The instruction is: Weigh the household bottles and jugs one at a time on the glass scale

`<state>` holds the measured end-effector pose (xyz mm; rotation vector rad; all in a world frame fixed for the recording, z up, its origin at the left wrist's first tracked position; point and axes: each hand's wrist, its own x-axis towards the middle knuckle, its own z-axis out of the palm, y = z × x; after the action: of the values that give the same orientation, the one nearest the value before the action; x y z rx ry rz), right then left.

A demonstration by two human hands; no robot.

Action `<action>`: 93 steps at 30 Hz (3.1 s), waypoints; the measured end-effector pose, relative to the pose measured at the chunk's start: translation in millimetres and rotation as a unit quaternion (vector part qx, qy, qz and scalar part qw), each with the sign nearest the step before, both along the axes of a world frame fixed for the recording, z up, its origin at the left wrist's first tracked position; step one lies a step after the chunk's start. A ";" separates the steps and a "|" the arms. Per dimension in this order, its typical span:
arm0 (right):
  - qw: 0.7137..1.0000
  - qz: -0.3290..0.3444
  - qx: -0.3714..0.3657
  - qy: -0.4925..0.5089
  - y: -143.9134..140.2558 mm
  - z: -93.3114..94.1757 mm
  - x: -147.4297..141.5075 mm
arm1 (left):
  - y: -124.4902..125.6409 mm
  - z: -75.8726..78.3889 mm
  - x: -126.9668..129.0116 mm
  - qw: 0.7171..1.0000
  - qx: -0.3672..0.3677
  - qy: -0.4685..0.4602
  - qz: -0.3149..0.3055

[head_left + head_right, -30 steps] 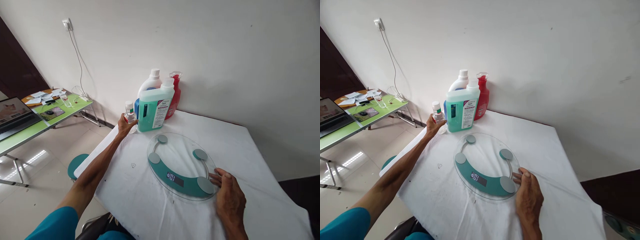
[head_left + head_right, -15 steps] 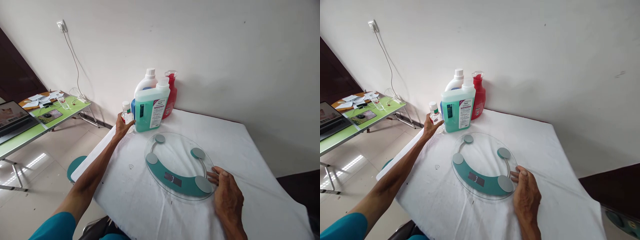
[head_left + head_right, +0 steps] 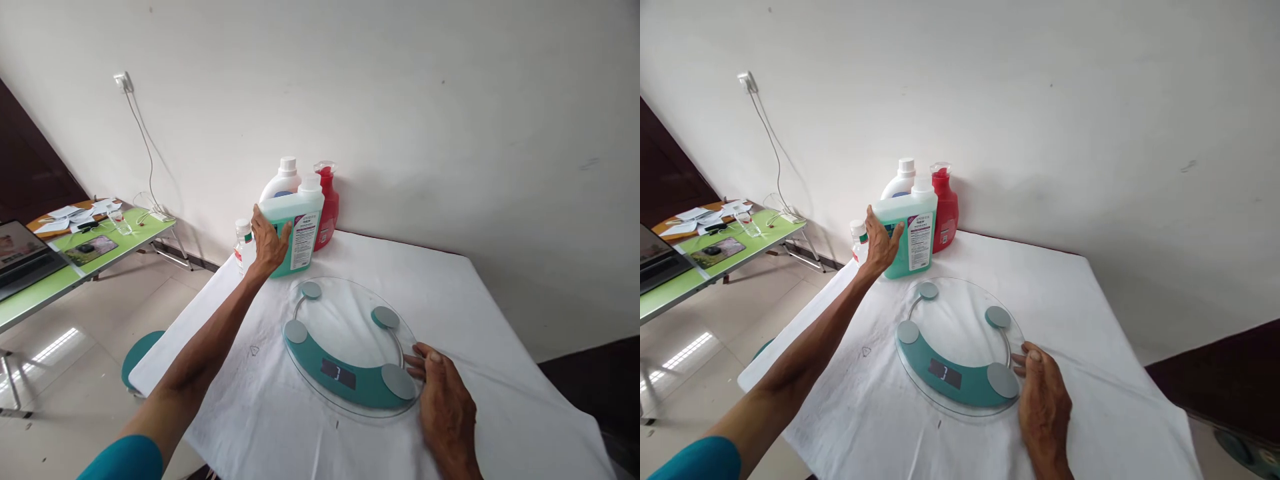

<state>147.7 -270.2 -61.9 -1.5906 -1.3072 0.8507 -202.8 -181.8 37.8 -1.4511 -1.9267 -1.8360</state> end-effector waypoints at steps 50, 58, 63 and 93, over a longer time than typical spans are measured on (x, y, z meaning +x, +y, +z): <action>0.996 0.012 0.067 0.056 1.7 0.1 -4.4 | -61.0 33.5 125.1 0.929 0.003 -0.263 -0.262; 0.996 0.013 0.059 0.065 1.9 -3.0 -1.1 | -59.6 36.9 109.3 0.920 -0.024 -0.229 -0.316; 0.997 0.002 0.040 0.068 3.3 -7.7 1.6 | -75.1 11.6 74.0 0.942 0.004 -0.106 -0.317; 0.999 0.006 0.025 0.023 4.1 -6.7 0.7 | -98.6 -109.9 17.9 0.945 -0.173 -0.158 -0.229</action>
<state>148.4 -266.1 -68.6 -1.5177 -1.2967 0.8510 -184.9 -280.4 -72.1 -1.9551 -2.3099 -2.1043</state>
